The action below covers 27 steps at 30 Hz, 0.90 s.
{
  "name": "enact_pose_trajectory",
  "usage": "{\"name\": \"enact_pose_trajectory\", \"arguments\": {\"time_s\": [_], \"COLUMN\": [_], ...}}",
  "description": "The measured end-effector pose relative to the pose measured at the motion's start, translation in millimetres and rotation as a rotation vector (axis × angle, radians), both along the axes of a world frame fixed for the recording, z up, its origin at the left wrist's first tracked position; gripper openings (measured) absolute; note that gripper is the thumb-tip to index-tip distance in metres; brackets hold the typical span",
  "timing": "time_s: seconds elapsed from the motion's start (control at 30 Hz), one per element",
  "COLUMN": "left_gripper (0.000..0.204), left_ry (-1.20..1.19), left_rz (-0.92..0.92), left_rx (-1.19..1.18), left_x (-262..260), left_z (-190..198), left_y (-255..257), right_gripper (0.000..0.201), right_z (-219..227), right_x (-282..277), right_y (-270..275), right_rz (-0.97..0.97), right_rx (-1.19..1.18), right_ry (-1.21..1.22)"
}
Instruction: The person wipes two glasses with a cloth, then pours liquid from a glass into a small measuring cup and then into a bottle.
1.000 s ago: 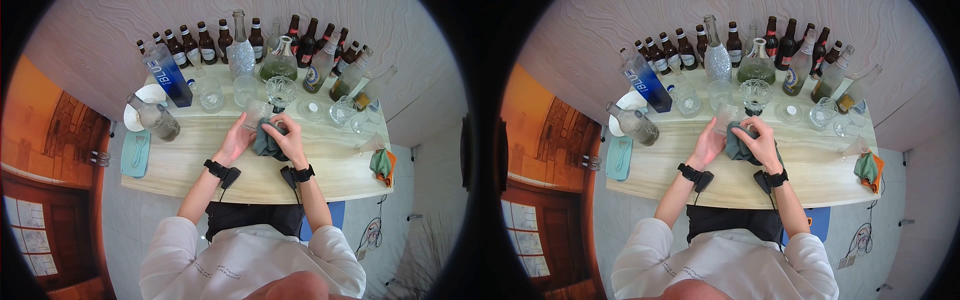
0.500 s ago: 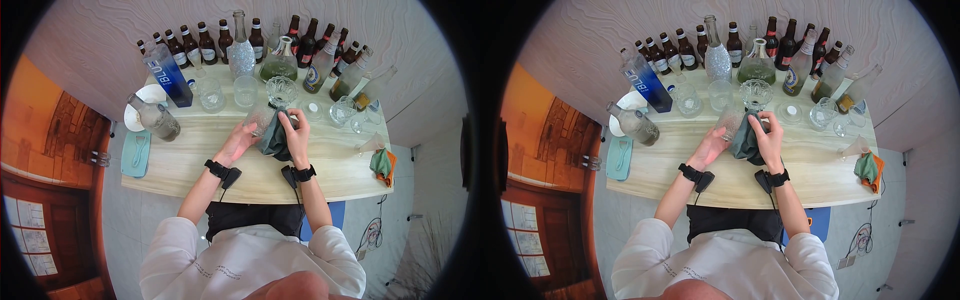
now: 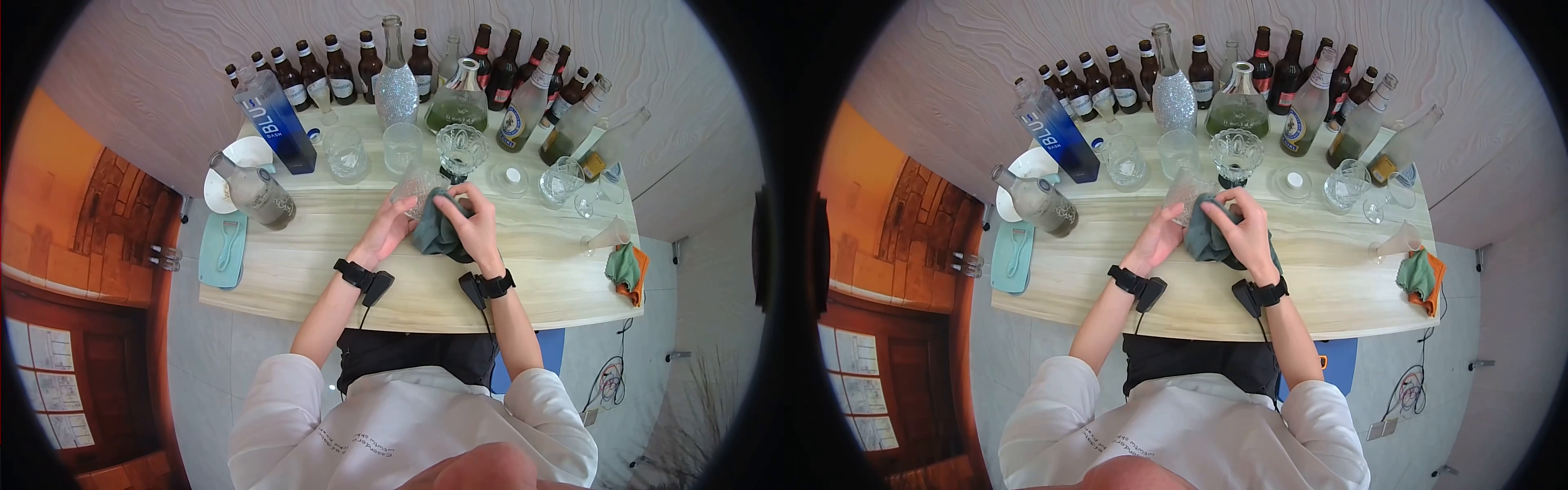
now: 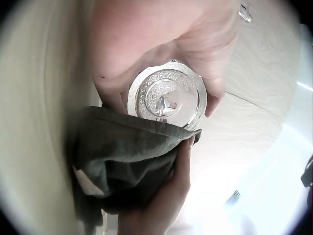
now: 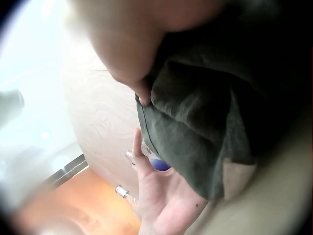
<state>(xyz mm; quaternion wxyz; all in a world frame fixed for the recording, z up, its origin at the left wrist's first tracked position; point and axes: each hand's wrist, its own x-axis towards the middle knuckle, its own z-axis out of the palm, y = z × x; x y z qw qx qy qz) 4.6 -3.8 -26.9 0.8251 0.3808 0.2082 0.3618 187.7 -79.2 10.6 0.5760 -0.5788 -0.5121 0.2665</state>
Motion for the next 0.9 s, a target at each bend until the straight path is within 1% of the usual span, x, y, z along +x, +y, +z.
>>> {"name": "enact_pose_trajectory", "arguments": {"time_s": [0.03,0.07,0.17,0.27,0.3,0.37,0.4,0.5,0.6,0.73,0.83,0.87,0.9], "left_gripper": [0.061,0.061,0.062,0.064,0.064,0.066,0.066,0.067,0.067,0.070,0.067,0.066,0.064], "left_ry": [-0.002,-0.005,0.020,0.000,-0.016,-0.058,-0.077,-0.028,0.021,-0.001,0.016,0.017,0.018], "left_rz": [-0.015,-0.030,-0.065,-0.041,-0.024,-0.036,-0.040,0.000,-0.029,-0.041,-0.081,-0.082,-0.084], "left_rx": [0.019,0.038,0.055,0.049,0.045,-0.056,-0.107,-0.102,0.021,0.065,0.067,0.065,0.064], "left_x": [0.6,1.0,0.5,0.2,-0.1,0.4,-0.1,-0.6,-1.2,0.5,0.4,-0.3,-0.8], "left_z": [4.1,9.0,9.9,0.8,-2.9,3.0,5.4,6.5,-2.6,7.1,9.3,7.6,5.9], "left_y": [-1.4,-4.1,-5.4,-0.7,1.3,3.1,2.7,-0.5,3.0,-2.3,-4.1,-3.5,-2.6], "right_gripper": [0.021,0.019,0.018,0.019,0.020,0.021,0.023,0.023,0.024,0.021,0.019,0.019,0.019], "right_z": [-0.5,-1.0,6.6,1.6,1.7,13.4,15.9,17.8,12.5,1.9,-3.8,-2.7,-3.1], "right_x": [0.2,-1.6,-4.3,-2.6,-1.6,-1.9,-4.7,-10.0,-5.8,-2.7,0.7,0.9,1.2], "right_y": [1.5,2.8,0.2,2.1,0.8,-4.5,-5.3,-5.7,-3.6,2.8,3.6,2.1,2.7], "right_rz": [-0.041,-0.065,-0.092,-0.051,-0.018,0.049,0.090,0.131,0.103,-0.071,-0.133,-0.131,-0.108], "right_rx": [-0.002,0.067,0.103,0.087,0.065,0.021,-0.009,0.061,0.080,0.073,0.131,0.101,0.127], "right_ry": [0.078,0.174,0.276,0.248,0.131,-0.106,-0.106,-0.197,-0.225,0.100,0.174,0.175,0.123]}}
